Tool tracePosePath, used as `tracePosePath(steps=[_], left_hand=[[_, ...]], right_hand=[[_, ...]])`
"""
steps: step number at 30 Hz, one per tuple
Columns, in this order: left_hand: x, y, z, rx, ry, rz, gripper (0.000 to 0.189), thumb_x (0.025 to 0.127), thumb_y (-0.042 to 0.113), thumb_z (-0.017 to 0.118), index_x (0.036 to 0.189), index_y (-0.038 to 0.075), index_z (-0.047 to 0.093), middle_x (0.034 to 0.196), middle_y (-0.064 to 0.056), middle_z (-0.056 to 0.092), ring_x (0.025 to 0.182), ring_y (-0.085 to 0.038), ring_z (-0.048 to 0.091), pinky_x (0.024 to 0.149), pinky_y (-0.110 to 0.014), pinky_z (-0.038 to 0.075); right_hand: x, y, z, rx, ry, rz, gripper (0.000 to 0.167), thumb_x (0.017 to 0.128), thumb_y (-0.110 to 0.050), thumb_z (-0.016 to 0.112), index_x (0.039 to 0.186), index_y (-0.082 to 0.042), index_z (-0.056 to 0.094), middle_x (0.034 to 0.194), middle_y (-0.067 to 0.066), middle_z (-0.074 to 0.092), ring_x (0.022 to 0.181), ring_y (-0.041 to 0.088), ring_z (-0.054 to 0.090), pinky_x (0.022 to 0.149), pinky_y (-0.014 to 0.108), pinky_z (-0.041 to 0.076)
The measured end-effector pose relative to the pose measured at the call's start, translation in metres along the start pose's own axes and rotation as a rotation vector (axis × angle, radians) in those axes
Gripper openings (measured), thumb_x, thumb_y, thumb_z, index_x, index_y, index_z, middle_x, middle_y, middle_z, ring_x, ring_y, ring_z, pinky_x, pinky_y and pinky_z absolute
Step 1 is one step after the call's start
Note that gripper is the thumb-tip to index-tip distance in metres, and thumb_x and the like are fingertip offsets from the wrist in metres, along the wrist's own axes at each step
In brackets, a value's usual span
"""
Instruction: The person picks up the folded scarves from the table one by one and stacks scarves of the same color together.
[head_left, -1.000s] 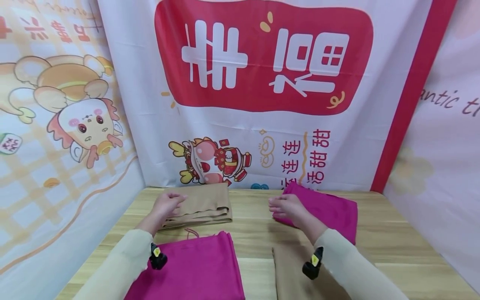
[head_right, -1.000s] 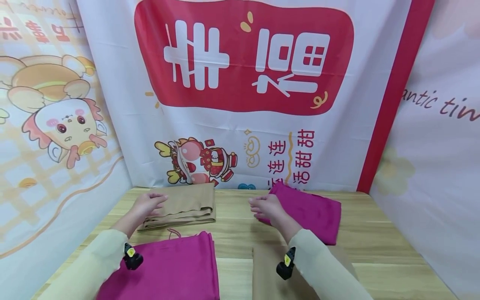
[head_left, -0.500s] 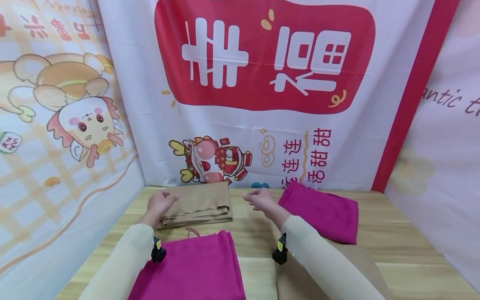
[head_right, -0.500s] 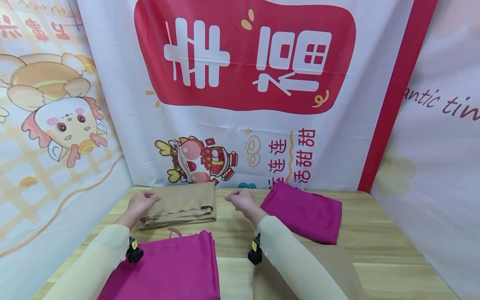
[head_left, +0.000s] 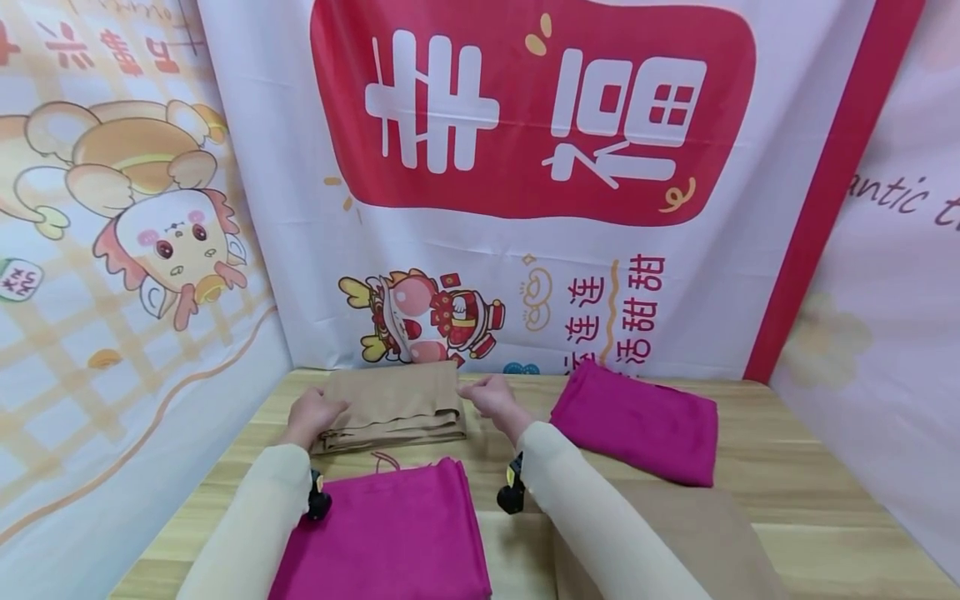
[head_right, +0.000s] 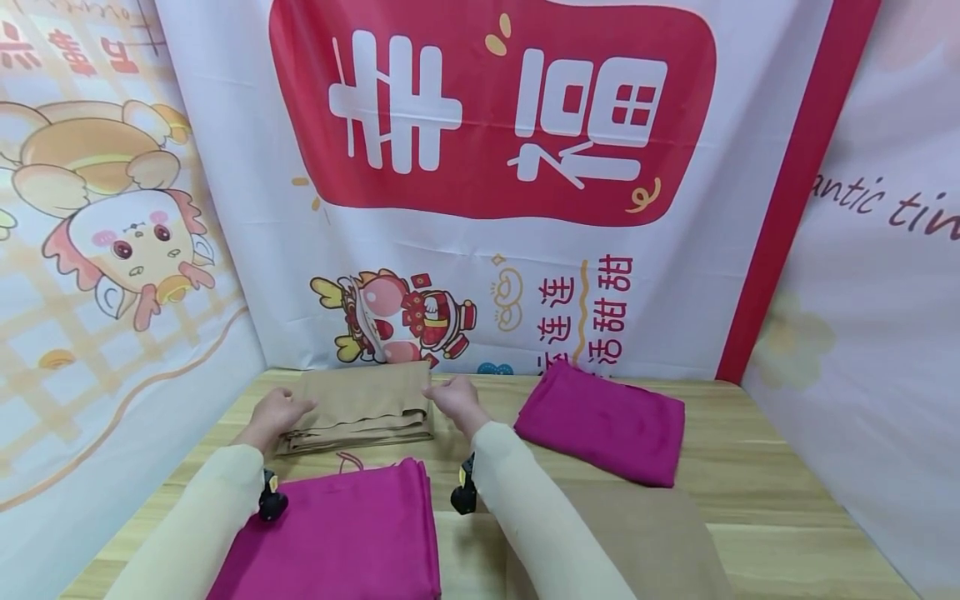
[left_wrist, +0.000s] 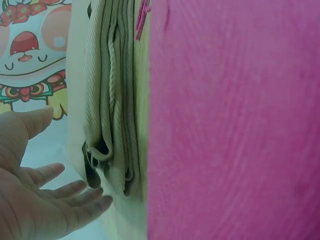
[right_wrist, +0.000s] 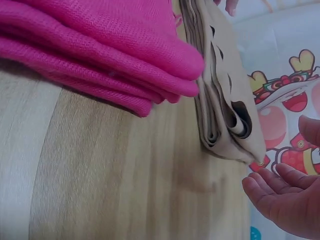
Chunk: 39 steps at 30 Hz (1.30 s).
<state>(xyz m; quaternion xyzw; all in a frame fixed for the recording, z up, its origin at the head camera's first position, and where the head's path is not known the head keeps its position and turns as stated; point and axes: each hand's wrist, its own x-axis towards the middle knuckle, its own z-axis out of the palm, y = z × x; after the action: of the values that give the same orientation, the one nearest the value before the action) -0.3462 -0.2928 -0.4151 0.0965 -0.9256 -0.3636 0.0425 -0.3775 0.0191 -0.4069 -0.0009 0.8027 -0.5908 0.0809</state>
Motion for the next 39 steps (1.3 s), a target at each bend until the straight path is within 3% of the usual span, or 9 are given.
tracePosePath(steps=[4,8,13,17,20,25,30,33,39], left_hand=[[0.000,-0.002,0.001,-0.003,0.004,0.001,0.069,0.093,0.028,0.058,0.132,-0.023,0.033,0.131,-0.043,0.040,0.119,-0.054,0.042,0.101,-0.056,0.037],[-0.001,-0.002,0.004,-0.030,0.002,-0.001,0.065,0.093,0.028,0.059,0.126,-0.023,0.037,0.124,-0.042,0.044,0.112,-0.053,0.046,0.095,-0.056,0.042],[-0.003,0.001,0.007,-0.062,0.000,-0.008,0.059,0.092,0.027,0.060,0.120,-0.022,0.040,0.118,-0.040,0.048,0.106,-0.049,0.050,0.091,-0.054,0.045],[-0.001,0.003,0.006,-0.015,0.000,0.006,0.059,0.092,0.027,0.060,0.118,-0.024,0.044,0.118,-0.041,0.049,0.106,-0.051,0.051,0.092,-0.055,0.045],[0.001,0.003,0.004,0.042,0.005,0.010,0.055,0.091,0.027,0.060,0.111,-0.024,0.053,0.117,-0.041,0.052,0.105,-0.051,0.053,0.092,-0.054,0.046],[0.008,-0.007,0.001,0.054,0.024,-0.019,0.050,0.086,0.032,0.064,0.097,-0.017,0.064,0.102,-0.035,0.060,0.091,-0.043,0.059,0.083,-0.047,0.050],[0.009,-0.011,0.001,-0.004,0.016,-0.065,0.059,0.083,0.033,0.065,0.107,-0.021,0.058,0.106,-0.036,0.058,0.093,-0.043,0.057,0.084,-0.047,0.050],[0.005,-0.008,0.001,-0.029,0.012,-0.090,0.062,0.086,0.030,0.063,0.114,-0.024,0.052,0.114,-0.040,0.054,0.101,-0.046,0.054,0.091,-0.051,0.047],[0.003,-0.009,0.002,-0.056,0.006,-0.120,0.061,0.090,0.028,0.057,0.116,-0.026,0.048,0.117,-0.041,0.050,0.102,-0.045,0.052,0.093,-0.051,0.045]], right_hand=[[0.004,0.006,0.006,0.015,-0.008,-0.001,0.035,0.089,-0.028,0.071,0.069,-0.011,0.049,0.071,-0.001,0.046,0.064,0.013,0.045,0.078,0.040,0.051],[0.009,0.014,0.014,-0.023,-0.021,0.051,0.041,0.091,-0.029,0.069,0.067,-0.010,0.043,0.064,0.000,0.036,0.056,0.014,0.033,0.064,0.036,0.039],[0.012,0.021,0.024,-0.006,0.015,0.077,0.044,0.092,-0.028,0.069,0.063,-0.012,0.039,0.062,-0.001,0.035,0.056,0.016,0.036,0.063,0.033,0.038],[0.016,0.022,0.029,0.041,0.050,0.109,0.030,0.090,-0.028,0.070,0.082,-0.004,0.054,0.076,0.004,0.053,0.072,0.019,0.056,0.073,0.035,0.049],[0.018,0.022,0.029,0.085,0.058,0.128,0.044,0.090,-0.026,0.071,0.116,0.004,0.053,0.103,0.012,0.059,0.096,0.026,0.060,0.086,0.041,0.051],[0.022,0.024,0.030,0.142,0.041,0.144,0.051,0.090,-0.025,0.071,0.124,0.008,0.049,0.104,0.013,0.058,0.091,0.023,0.057,0.081,0.037,0.051],[0.024,0.026,0.031,0.153,0.036,0.164,0.051,0.091,-0.026,0.069,0.124,0.005,0.046,0.078,0.004,0.047,0.065,0.015,0.045,0.061,0.028,0.042],[0.026,0.027,0.032,0.190,0.026,0.164,0.055,0.092,-0.025,0.069,0.127,0.007,0.042,0.073,0.004,0.047,0.059,0.013,0.043,0.057,0.026,0.040],[0.022,0.027,0.031,0.289,-0.011,0.151,0.073,0.094,-0.022,0.066,0.143,0.011,0.023,0.105,0.020,0.063,0.092,0.024,0.065,0.080,0.034,0.055]])
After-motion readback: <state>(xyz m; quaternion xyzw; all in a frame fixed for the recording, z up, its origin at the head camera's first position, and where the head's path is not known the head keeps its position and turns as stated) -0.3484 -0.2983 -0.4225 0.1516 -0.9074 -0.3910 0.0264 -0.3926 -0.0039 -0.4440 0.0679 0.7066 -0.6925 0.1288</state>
